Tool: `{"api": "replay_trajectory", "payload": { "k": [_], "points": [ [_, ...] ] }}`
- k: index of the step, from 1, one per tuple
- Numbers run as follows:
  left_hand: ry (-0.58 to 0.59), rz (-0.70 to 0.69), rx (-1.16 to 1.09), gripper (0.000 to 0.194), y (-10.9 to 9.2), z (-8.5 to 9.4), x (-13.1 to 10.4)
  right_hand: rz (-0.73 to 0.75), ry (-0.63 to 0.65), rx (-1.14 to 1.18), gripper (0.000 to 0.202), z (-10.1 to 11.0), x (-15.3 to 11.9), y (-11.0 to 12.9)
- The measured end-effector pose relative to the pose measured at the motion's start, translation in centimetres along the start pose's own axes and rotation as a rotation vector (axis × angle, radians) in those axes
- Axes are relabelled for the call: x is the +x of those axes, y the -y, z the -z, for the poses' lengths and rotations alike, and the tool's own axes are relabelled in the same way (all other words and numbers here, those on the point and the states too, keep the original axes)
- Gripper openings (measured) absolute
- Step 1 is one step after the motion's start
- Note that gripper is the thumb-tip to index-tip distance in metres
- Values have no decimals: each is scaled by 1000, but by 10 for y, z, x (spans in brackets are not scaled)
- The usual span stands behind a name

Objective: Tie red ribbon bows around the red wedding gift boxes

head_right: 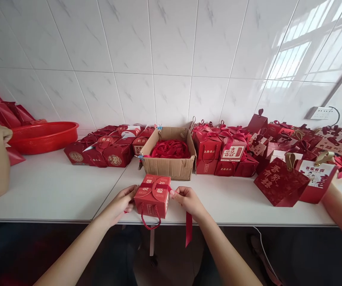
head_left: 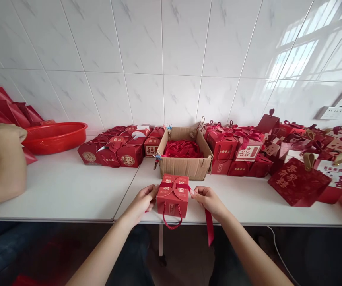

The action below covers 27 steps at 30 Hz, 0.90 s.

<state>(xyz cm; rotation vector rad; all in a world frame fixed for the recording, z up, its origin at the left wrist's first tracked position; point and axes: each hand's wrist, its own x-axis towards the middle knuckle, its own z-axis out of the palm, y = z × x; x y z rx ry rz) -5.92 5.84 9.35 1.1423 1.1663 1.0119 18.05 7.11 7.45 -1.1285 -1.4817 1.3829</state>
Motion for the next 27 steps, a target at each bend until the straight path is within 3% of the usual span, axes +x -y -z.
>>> {"api": "replay_trajectory", "payload": {
  "k": [12, 18, 20, 22, 24, 25, 27],
  "points": [
    [-64, -81, 75, 53, 9, -25, -14, 36, -143, -237, 50, 31, 23, 8],
    [-294, -282, 306, 34, 6, -10, -13, 38, -190, -408, 49, 57, 14, 2],
    [-435, -396, 385, 30, 4, -4, -20, 73, -284, -447, 52, 62, 6, -1],
    [-550, -527, 498, 29, 4, -2, -33, 174, -459, -496, 54, 61, -4, -1],
    [-520, -548, 590, 26, 7, -5, -49, 258, -572, -514, 50, 52, -16, 2],
    [-439, -487, 599, 29, 9, -8, -57, 251, -546, -487, 51, 46, -22, 4],
    [-264, -343, 591, 38, 14, -16, -68, 123, -325, -357, 57, 32, -31, 7]
  ]
}}
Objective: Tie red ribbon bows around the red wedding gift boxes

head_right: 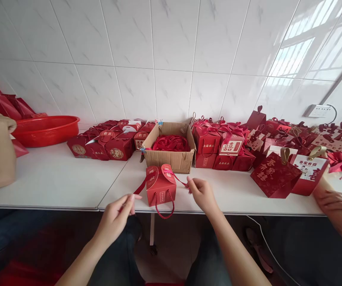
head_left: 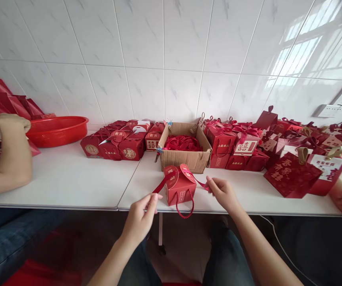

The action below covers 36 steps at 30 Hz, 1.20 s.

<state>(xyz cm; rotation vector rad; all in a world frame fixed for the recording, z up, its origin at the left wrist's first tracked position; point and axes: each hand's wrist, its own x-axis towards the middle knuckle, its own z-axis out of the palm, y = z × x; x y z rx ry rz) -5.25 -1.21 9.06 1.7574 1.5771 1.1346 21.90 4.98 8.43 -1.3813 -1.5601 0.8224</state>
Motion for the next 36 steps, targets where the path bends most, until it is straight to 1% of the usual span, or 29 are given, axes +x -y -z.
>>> {"api": "replay_trajectory", "payload": {
  "k": [1, 2, 3, 5, 7, 9, 10, 12, 13, 15, 17, 18, 19, 21, 25, 27, 29, 31, 33, 34, 35, 36],
  "points": [
    [70, 19, 18, 40, -2, -3, -4, -65, 134, 67, 59, -5, -5, 3],
    [115, 11, 63, 42, -3, -6, -5, -113, 229, 116, 60, -10, -8, 6],
    [139, -13, 130, 43, -5, -9, -5, -144, 274, 145, 61, -14, -9, 7],
    [160, -56, 288, 47, -7, -13, 0, -170, 261, 167, 63, -21, -8, 6],
    [163, -51, 424, 50, -8, -13, 8, -206, 239, 206, 67, -26, -5, 2],
    [123, -29, 485, 52, -6, -11, 18, -258, 264, 310, 71, -30, 0, -1],
    [86, -24, 462, 53, -4, -9, 23, -284, 270, 392, 72, -31, 2, -2],
    [-13, -18, 284, 54, -2, -4, 32, -321, 227, 602, 66, -33, 6, -2],
    [-55, -4, 134, 54, -1, 0, 36, -323, 177, 716, 60, -33, 8, -1],
    [-96, 45, -234, 52, -4, 7, 44, -294, 67, 909, 51, -30, 13, 5],
    [-125, 89, -569, 49, -10, 15, 50, -238, 2, 1024, 45, -25, 18, 13],
    [-143, 104, -683, 46, -15, 19, 53, -208, -18, 1051, 43, -22, 20, 19],
    [-164, 116, -756, 42, -20, 23, 56, -180, -37, 1058, 41, -19, 22, 24],
    [-208, 125, -810, 34, -29, 30, 62, -125, -69, 1036, 37, -13, 27, 35],
    [-233, 106, -834, 33, -43, 38, 71, -58, -76, 982, 35, -5, 35, 52],
    [-244, 102, -814, 33, -48, 42, 75, -28, -100, 954, 34, -2, 39, 56],
    [-295, 53, -705, 34, -52, 47, 78, 36, -128, 891, 33, 3, 43, 60],
    [-380, -55, -463, 36, -58, 55, 81, 127, -121, 782, 30, 11, 47, 65],
    [-446, -198, -174, 33, -68, 65, 86, 206, -87, 647, 29, 20, 51, 73],
    [-454, -267, -57, 29, -75, 70, 88, 239, -68, 578, 30, 25, 52, 79],
    [-448, -325, 15, 24, -82, 75, 91, 269, -50, 511, 31, 29, 54, 86],
    [-416, -362, 56, 20, -91, 79, 95, 297, -37, 448, 32, 33, 56, 93]
  ]
}}
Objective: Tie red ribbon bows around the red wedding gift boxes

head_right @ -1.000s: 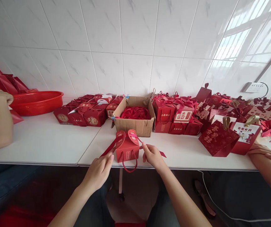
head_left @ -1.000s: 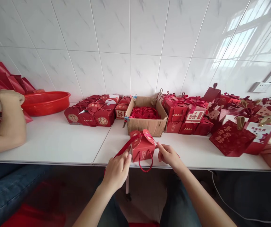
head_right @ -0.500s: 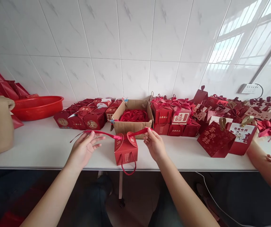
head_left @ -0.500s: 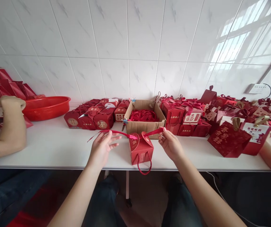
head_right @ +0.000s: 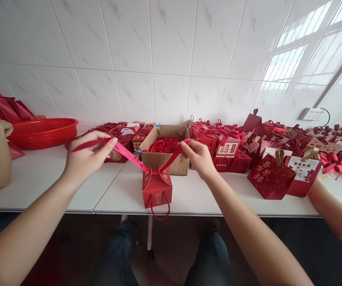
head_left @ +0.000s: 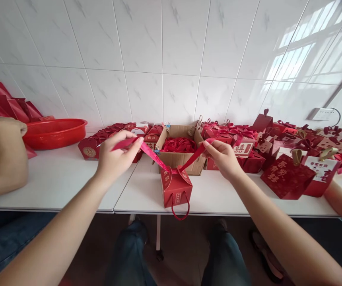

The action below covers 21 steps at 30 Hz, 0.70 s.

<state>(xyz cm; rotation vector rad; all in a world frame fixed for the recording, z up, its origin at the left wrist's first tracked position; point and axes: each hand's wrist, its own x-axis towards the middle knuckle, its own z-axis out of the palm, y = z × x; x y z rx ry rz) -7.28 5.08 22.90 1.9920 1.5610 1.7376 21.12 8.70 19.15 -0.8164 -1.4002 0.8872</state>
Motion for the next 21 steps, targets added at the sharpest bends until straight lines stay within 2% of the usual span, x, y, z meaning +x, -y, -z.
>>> {"api": "replay_trajectory", "payload": {
  "k": [3, 5, 8, 12, 17, 21],
  "points": [
    [199, 0, -36, 16, -22, -1, 23, 70, 37, -150, 35, -4, 12, 22],
    [316, 24, -37, 23, -36, -7, 36, 96, 63, -185, 36, -11, 20, 34],
    [394, -27, -35, 27, -51, -19, 49, 69, 178, -84, 30, -26, 30, 43],
    [423, -177, -145, 21, -61, -35, 58, -44, 297, 78, 28, -45, 40, 46],
    [413, -129, -198, 36, -64, -46, 57, -45, 295, 194, 24, -56, 42, 50],
    [345, -113, -220, 29, -63, -49, 52, -37, 250, 251, 25, -53, 42, 52]
  ]
}}
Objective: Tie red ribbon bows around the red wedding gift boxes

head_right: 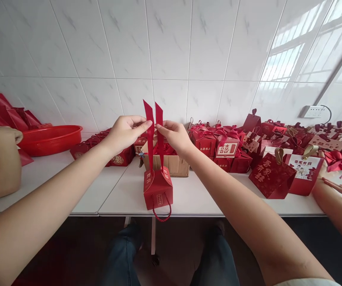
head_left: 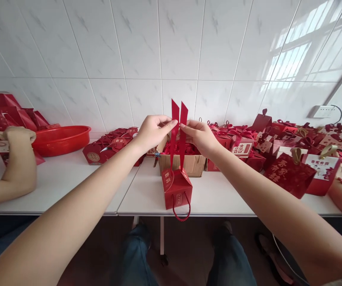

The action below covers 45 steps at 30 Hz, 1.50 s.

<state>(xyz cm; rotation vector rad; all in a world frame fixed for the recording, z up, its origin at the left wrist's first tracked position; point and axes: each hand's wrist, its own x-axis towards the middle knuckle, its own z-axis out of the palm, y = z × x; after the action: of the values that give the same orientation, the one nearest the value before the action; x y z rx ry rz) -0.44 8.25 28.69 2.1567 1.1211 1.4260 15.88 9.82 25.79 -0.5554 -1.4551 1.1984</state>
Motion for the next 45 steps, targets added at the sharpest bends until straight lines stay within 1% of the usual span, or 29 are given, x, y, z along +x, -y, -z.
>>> {"api": "replay_trajectory", "payload": {
  "k": [4, 7, 9, 13, 16, 18, 24, 27, 31, 36, 40, 43, 45],
  "points": [
    [-126, 24, -134, 21, 5, 0, -7, -4, -18, -17, 25, 7, -4, 0],
    [-181, 30, -194, 19, 8, 2, -10, 0, -23, -23, 23, 13, -8, 2],
    [-220, 32, -218, 18, 9, 3, -10, -3, -34, -6, 22, 16, -9, 4],
    [-289, 76, -294, 16, 7, 2, -2, -67, -43, 61, 18, 16, -10, 10],
    [-262, 102, -336, 17, 6, -2, 3, -77, -71, 45, 14, 14, -9, 11],
    [-231, 114, -343, 22, 6, -5, 4, -82, -82, 36, 14, 12, -8, 11],
    [-163, 113, -362, 35, 5, -8, 2, -178, -82, 74, 10, 9, 0, 13],
    [-96, 91, -355, 37, 4, -8, 5, -149, -41, 56, 5, 5, 5, 13],
    [-83, 82, -290, 34, 2, -8, 6, -83, 47, 19, 5, -1, 10, 10],
    [-116, 72, -171, 32, 3, -7, 5, -38, 76, 19, 18, -3, 10, 9],
    [-157, 103, -84, 44, 4, -5, 4, -16, 140, 21, 22, -1, 8, 10],
    [-150, 81, -52, 43, 4, -5, 4, -45, 158, 10, 31, 2, 8, 10],
    [-124, 100, -94, 41, 3, -6, 2, -77, 167, 15, 33, 3, 8, 10]
  ]
}}
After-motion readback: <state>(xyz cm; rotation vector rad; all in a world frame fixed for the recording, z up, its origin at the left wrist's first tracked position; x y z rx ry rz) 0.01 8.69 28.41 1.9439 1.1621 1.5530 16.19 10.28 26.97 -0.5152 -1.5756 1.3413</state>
